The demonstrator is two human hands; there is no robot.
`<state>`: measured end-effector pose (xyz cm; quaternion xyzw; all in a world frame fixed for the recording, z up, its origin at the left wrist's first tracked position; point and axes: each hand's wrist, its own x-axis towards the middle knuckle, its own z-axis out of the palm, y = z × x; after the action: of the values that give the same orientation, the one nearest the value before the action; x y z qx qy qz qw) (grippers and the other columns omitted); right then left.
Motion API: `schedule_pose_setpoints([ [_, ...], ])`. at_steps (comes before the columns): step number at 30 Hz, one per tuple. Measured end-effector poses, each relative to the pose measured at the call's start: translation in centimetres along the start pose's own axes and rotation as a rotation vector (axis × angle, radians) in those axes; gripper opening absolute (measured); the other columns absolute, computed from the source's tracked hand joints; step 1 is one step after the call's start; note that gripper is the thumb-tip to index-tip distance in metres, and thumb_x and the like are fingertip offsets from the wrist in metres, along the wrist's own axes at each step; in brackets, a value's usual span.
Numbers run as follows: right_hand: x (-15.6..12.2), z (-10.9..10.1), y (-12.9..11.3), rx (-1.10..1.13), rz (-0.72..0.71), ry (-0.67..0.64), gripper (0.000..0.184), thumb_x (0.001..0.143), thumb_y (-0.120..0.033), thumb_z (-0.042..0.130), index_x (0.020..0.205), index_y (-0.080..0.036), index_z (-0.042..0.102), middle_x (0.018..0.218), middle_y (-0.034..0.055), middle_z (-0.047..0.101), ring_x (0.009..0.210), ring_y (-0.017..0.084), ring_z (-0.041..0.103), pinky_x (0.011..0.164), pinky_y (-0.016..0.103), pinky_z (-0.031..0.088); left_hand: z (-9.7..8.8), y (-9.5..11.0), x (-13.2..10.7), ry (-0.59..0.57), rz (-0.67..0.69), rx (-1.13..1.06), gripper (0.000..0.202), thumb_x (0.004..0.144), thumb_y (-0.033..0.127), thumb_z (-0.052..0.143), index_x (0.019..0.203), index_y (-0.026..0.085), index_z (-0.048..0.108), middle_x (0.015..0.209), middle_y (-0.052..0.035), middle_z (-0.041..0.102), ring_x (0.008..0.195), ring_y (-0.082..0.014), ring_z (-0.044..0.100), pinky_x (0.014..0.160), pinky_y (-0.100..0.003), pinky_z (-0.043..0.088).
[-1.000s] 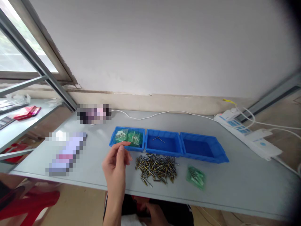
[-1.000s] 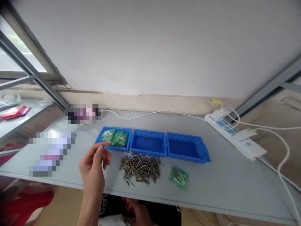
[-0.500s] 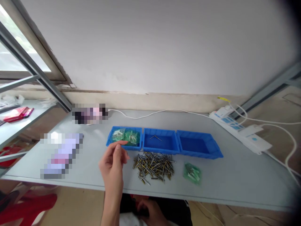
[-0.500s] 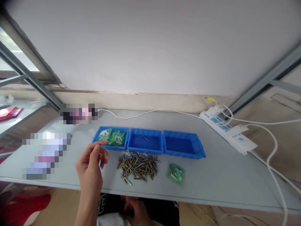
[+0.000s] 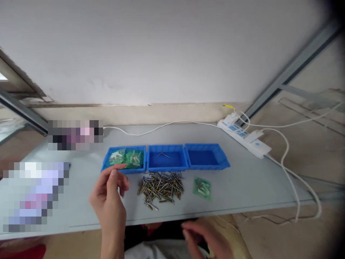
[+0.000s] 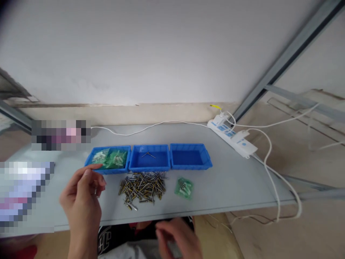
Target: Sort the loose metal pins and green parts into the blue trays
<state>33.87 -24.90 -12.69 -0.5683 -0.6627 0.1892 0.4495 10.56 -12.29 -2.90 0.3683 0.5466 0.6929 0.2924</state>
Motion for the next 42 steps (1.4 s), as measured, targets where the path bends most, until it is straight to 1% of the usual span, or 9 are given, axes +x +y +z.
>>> schedule_pose_setpoints([
  [2,3.0,-3.0,-0.3,-0.184,-0.099,0.18,0.019,0.1,-0.022,0.073,0.115,-0.031,0.08,0.102,0.0045,0.083,0.089,0.023,0.076,0.082,0.035,0.062,0.2,0.0,-0.1,-0.022,-0.003,0.002,0.021,0.102,0.035,0.068,0.097,0.019,0.08,0.062,0.0026,0.06,0.055,-0.0108,0.049,0.048,-0.021,0.036],
  [6,6.8,-5.4,1.9,-0.463,-0.119,0.154,0.038,0.107,-0.047,0.066,0.136,-0.026,0.075,0.136,0.0116,0.079,0.124,0.033,0.071,0.107,0.053,0.055,0.2,0.1,-0.3,-0.039,-0.012,0.012,0.022,0.102,0.038,0.068,0.097,0.019,0.079,0.062,0.0023,0.06,0.055,-0.0112,0.05,0.048,-0.021,0.037],
  [9,6.8,-5.3,3.5,-0.55,-0.088,0.126,0.042,0.111,-0.059,0.055,0.128,-0.028,0.079,0.13,0.0088,0.082,0.116,0.032,0.073,0.097,0.049,0.051,-0.1,0.2,-0.3,-0.01,-0.009,0.006,0.022,0.102,0.037,0.068,0.098,0.019,0.079,0.062,0.0023,0.059,0.055,-0.0112,0.049,0.048,-0.021,0.036],
  [13,6.3,-5.3,3.6,-0.569,-0.105,0.191,0.04,0.113,-0.056,0.054,0.112,-0.027,0.082,0.111,0.006,0.086,0.098,0.028,0.075,0.088,0.044,0.047,-0.4,0.0,-0.1,0.022,-0.007,0.003,0.021,0.102,0.036,0.068,0.098,0.018,0.08,0.062,0.0022,0.06,0.055,-0.0112,0.049,0.048,-0.021,0.035],
  [19,7.6,-5.1,-0.3,-0.347,-0.055,0.398,0.02,0.105,-0.041,0.071,0.106,-0.024,0.081,0.097,0.0067,0.083,0.084,0.024,0.074,0.08,0.039,0.055,-0.1,0.3,-0.5,0.006,-0.009,0.003,0.024,0.101,0.039,0.067,0.097,0.019,0.08,0.059,0.0021,0.059,0.053,-0.0121,0.049,0.046,-0.022,0.035],
  [23,9.8,-3.2,-5.2,0.039,0.122,0.482,0.018,0.1,-0.04,0.078,0.101,-0.023,0.082,0.095,0.007,0.082,0.083,0.022,0.076,0.071,0.031,0.061,0.0,0.8,-0.9,-0.182,-0.024,0.032,0.029,0.105,0.045,0.066,0.098,0.02,0.08,0.062,0.0004,0.063,0.055,-0.0132,0.054,0.049,-0.023,0.039],
  [28,13.3,1.0,-9.1,0.382,0.193,0.261,0.025,0.099,-0.046,0.078,0.096,-0.021,0.082,0.086,0.0048,0.082,0.068,0.017,0.074,0.064,0.027,0.064,0.6,0.6,-1.4,-0.608,-0.059,0.069,0.038,0.106,0.054,0.064,0.108,0.02,0.078,0.072,-0.0039,0.074,0.059,-0.0146,0.059,0.054,-0.024,0.044],
  [34,13.6,4.4,-8.4,0.648,0.35,0.063,0.035,0.097,-0.056,0.077,0.096,-0.021,0.08,0.082,0.0038,0.08,0.06,0.015,0.071,0.058,0.025,0.064,0.9,-1.0,-1.2,-0.519,-0.077,0.043,0.037,0.1,0.053,0.075,0.084,0.019,0.068,0.064,0.0022,0.057,0.058,-0.0123,0.05,0.057,-0.023,0.043],
  [42,14.0,2.5,-9.1,0.55,0.28,-0.126,0.035,0.101,-0.054,0.072,0.099,-0.02,0.078,0.08,0.0027,0.076,0.066,0.016,0.072,0.062,0.024,0.061,0.5,-1.3,-1.0,-0.476,-0.115,0.019,0.037,0.101,0.055,0.073,0.09,0.021,0.064,0.071,0.003,0.054,0.061,-0.0124,0.048,0.056,-0.022,0.044],
])
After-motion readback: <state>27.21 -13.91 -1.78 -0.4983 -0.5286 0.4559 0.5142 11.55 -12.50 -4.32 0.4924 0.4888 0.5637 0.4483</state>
